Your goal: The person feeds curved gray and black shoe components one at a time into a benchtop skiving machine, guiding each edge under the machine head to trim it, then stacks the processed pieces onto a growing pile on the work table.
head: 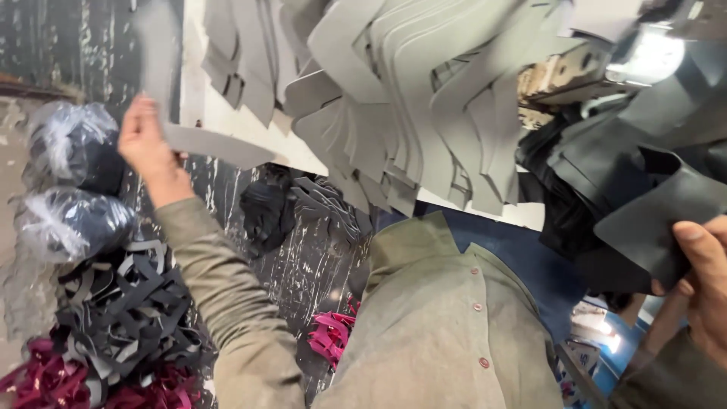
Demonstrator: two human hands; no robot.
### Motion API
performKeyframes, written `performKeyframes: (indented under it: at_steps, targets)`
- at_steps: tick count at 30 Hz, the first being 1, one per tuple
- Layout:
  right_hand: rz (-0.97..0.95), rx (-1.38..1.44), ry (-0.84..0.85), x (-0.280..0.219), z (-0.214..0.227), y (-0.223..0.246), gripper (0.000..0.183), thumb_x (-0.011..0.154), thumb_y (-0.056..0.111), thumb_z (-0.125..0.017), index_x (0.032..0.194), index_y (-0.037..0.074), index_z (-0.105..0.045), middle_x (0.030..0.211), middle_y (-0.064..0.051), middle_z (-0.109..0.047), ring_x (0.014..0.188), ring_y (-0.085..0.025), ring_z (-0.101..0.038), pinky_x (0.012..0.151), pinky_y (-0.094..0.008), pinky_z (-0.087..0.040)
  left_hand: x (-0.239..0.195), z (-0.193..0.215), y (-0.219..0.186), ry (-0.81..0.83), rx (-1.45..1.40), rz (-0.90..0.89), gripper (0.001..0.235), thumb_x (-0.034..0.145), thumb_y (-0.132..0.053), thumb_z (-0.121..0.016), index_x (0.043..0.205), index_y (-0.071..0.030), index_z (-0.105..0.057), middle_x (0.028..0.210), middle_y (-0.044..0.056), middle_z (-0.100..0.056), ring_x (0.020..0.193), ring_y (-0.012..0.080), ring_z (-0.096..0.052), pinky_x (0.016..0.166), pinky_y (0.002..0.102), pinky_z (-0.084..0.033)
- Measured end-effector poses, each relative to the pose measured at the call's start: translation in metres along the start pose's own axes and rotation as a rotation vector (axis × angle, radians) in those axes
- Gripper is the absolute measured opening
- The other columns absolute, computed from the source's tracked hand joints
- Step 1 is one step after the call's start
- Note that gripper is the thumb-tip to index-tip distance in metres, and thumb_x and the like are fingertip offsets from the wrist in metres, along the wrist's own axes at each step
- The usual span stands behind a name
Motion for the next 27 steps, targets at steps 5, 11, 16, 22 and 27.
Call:
performKeyframes:
  at_steps: [5,11,16,22,27]
  targets:
    - [-0.072,-0.026,0.022,0.009,-0.007,-0.006,0.046,0.115,0.042,-0.044,0.104,0.004,-0.068,0.061,-0.013,-0.06,0.047,-0.014,-0.053,0.04,-0.025,-0.041,-0.008,-0.012,0.019,0.002,0.614,-0.306,0.019,0.103,-0.019,-0.081,0.12,-0.01,-0.082,0.112,0.008,-0.082,0.096,0.0179,-0.077,0.085,0.034,-0.062]
    - [0.117,0.026,-0.039,-0.006,-0.05,0.059,0.041,0.121,0.032,-0.048,0.097,0.0,-0.054,0.082,-0.012,-0.068,0.06,-0.012,-0.053,0.056,-0.025,-0.049,-0.089,-0.14,-0.112,-0.089,1.165,-0.791,0.034,0.098,-0.033,-0.082,0.121,-0.008,-0.075,0.102,0.006,-0.062,0.093,0.0226,-0.06,0.076,0.037,-0.053]
    - [0.192,-0.062,-0.093,-0.023,-0.1,0.109,0.017,0.109,0.005,-0.066,0.098,-0.007,-0.067,0.079,-0.007,-0.067,0.064,-0.01,-0.06,0.061,-0.026,-0.045,-0.168,-0.275,-0.176,0.39,0.563,-0.746,0.031,0.102,-0.023,-0.08,0.126,-0.007,-0.07,0.108,0.005,-0.062,0.097,0.0177,-0.061,0.07,0.031,-0.046]
    - [0.203,-0.012,-0.093,-0.02,-0.112,0.117,0.013,0.103,0.008,-0.068,0.101,-0.005,-0.069,0.079,-0.004,-0.068,0.066,-0.007,-0.058,0.06,-0.023,-0.044,-0.158,-0.286,-0.173,0.474,0.402,-0.297,0.014,0.098,-0.025,-0.065,0.1,-0.011,-0.065,0.09,0.0,-0.066,0.08,0.0132,-0.062,0.072,0.03,-0.051]
    - [0.198,-0.036,-0.062,-0.007,-0.126,0.115,0.014,0.103,0.009,-0.069,0.1,-0.004,-0.069,0.077,-0.002,-0.065,0.065,-0.005,-0.055,0.059,-0.022,-0.043,-0.167,-0.271,-0.171,0.46,0.679,-0.719,0.027,0.103,-0.023,-0.08,0.107,-0.004,-0.061,0.093,0.005,-0.058,0.081,0.0171,-0.057,0.069,0.033,-0.047]
Point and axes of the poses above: each hand's wrist, its own x-axis towards the middle knuckle, its own z-axis out of the back of the hand, y = z × x, the point moved 7 cm from there along x, towards the middle knuckle
